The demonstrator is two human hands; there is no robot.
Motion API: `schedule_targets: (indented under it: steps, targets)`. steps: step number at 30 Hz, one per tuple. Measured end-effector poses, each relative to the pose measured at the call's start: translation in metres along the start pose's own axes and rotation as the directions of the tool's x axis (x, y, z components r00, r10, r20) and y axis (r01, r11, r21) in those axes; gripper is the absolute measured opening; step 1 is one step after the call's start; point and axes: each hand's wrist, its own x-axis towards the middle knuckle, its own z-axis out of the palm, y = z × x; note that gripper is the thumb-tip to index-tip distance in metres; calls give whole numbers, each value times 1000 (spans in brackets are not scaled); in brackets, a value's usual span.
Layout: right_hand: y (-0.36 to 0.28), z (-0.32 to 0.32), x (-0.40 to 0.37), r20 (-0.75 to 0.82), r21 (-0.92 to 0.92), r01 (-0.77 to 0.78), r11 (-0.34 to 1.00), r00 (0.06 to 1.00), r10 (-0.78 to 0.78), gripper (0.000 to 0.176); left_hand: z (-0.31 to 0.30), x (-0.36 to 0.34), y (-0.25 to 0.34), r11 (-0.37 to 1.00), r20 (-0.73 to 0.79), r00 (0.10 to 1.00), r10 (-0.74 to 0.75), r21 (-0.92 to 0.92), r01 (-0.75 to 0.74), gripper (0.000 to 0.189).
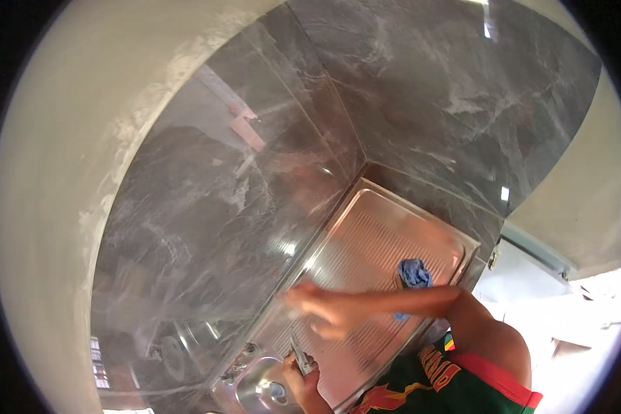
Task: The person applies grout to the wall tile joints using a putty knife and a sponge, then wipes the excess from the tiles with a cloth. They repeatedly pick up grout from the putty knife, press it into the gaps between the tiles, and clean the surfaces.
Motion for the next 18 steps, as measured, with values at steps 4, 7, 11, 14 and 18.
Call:
schedule_targets:
  steps: [4,7,11,14,18]
  targets:
    - [-27,38,-37,206,-207,31,978,978,13,68,3,-11,-15,991,72,989,-131,-9,132,11]
    - [-35,30,-54,329,-292,28,956,942,73,64,-27,-5,-16,987,149,978,-148,-44,156,13]
    - [-40,30,-60,331,-334,-38,942,931,155,70,-4,-28,-11,982,31,996,88,162,-92,15]
    - [-52,44,-52,349,-343,-105,934,909,230,58,-4,-33,-17,988,177,984,22,149,-49,18]
    - [-49,58,-58,430,-395,-141,908,845,318,69,-53,-27,-25,993,305,952,30,-121,8,33]
